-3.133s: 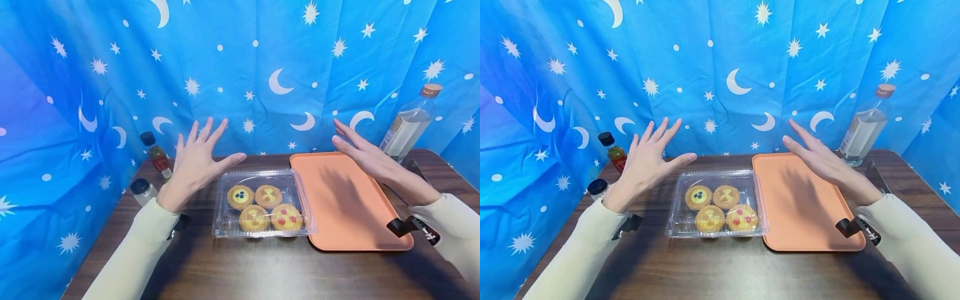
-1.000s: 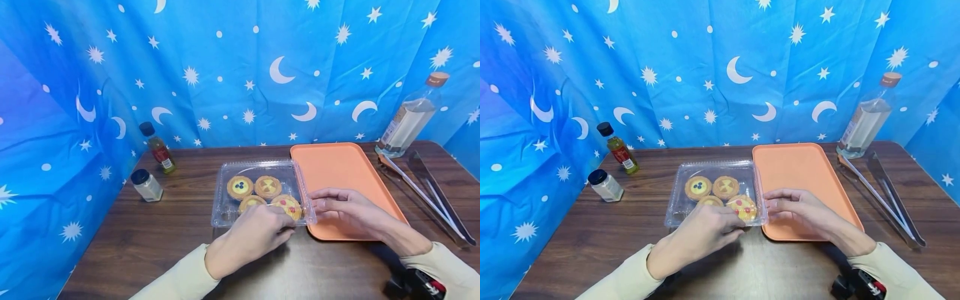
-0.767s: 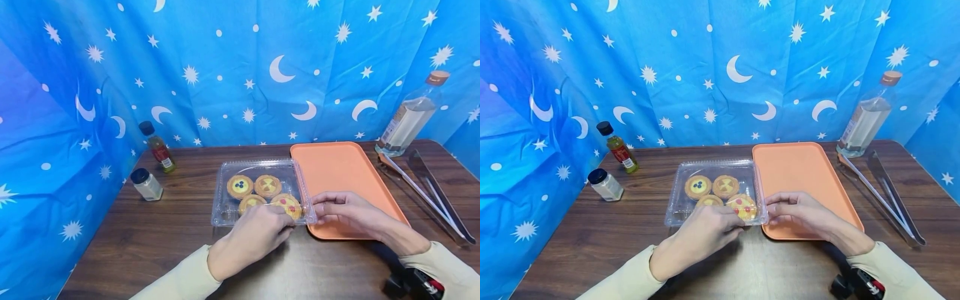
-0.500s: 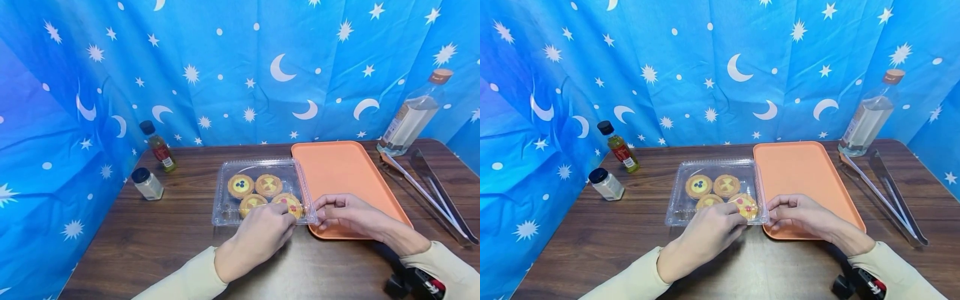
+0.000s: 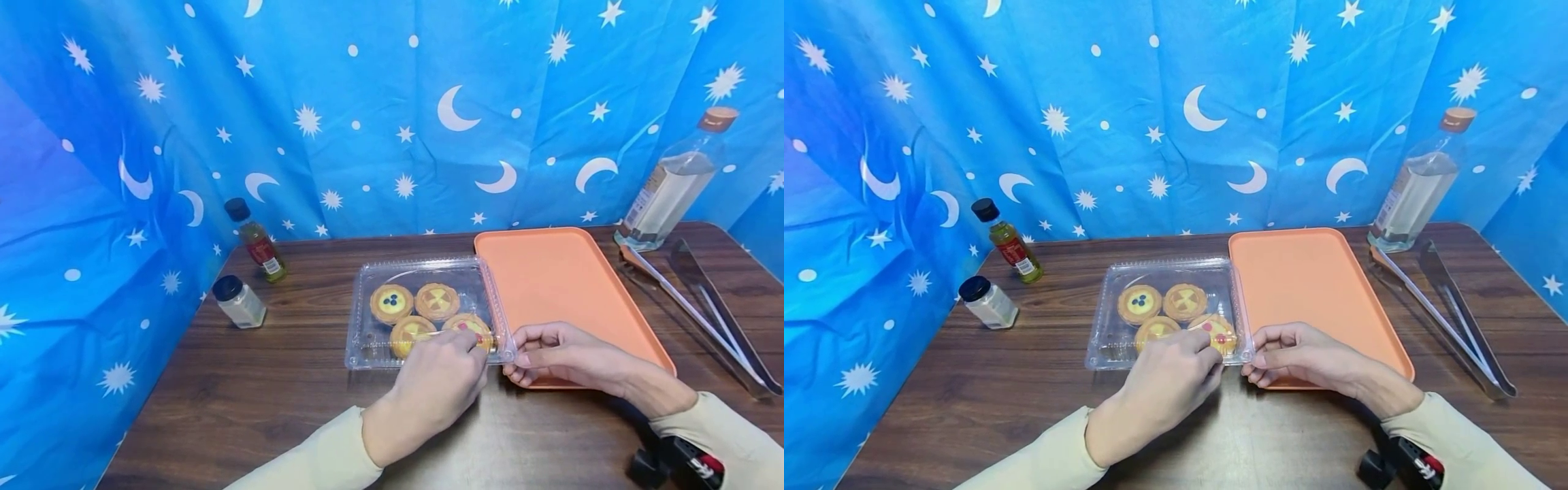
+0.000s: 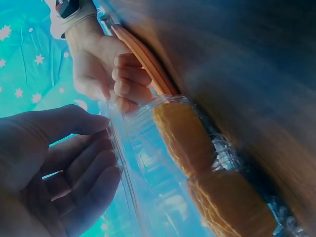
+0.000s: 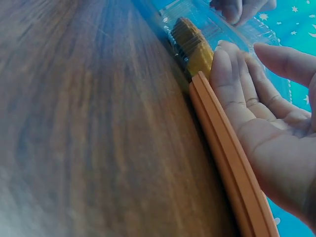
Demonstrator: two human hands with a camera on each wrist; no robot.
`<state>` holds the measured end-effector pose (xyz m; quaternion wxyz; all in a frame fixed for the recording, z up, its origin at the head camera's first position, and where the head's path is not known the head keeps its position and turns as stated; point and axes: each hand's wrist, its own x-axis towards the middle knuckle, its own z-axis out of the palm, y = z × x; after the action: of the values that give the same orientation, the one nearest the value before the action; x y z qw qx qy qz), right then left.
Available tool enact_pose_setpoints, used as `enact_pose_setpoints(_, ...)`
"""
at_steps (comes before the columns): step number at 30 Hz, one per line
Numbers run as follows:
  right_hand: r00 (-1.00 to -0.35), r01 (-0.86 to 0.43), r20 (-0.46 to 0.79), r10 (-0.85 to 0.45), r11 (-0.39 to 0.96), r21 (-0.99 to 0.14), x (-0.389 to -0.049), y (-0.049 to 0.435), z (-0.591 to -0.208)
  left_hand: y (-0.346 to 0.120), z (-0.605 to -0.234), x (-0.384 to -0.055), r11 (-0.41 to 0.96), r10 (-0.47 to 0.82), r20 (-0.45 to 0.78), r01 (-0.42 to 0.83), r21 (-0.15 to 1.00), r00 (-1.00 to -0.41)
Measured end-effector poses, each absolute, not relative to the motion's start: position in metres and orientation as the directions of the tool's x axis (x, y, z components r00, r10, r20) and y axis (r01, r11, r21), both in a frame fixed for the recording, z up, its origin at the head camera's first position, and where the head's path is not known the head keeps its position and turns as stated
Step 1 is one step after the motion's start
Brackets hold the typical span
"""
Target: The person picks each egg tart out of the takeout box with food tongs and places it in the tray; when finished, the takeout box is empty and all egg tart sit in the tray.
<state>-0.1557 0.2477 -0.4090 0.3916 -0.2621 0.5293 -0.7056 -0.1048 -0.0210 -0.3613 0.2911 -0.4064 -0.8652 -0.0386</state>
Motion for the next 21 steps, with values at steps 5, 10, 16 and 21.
enact_pose_setpoints(5, -0.561, 0.267, -0.019, -0.828, -0.160, -0.950, -0.155, 0.246, -0.411, -0.014, -0.362, -0.104, 0.676, 0.688, 0.535, 0.701, -0.228, -0.490)
enact_pose_setpoints(10, -0.577, 0.254, 0.009, -0.817, -0.190, -0.948, -0.153, 0.244, -0.411, -0.008, -0.363, -0.104, 0.692, 0.688, 0.535, 0.665, -0.280, -0.490)
enact_pose_setpoints(16, -0.616, 0.222, 0.015, -0.787, -0.192, -0.956, -0.150, 0.241, -0.411, -0.003, -0.367, -0.102, 0.710, 0.682, 0.546, 0.617, -0.338, -0.486)
enact_pose_setpoints(21, -0.647, 0.214, 0.005, -0.762, -0.187, -0.959, -0.148, 0.239, -0.411, 0.000, -0.370, -0.104, 0.718, 0.667, 0.581, 0.609, -0.336, -0.466)
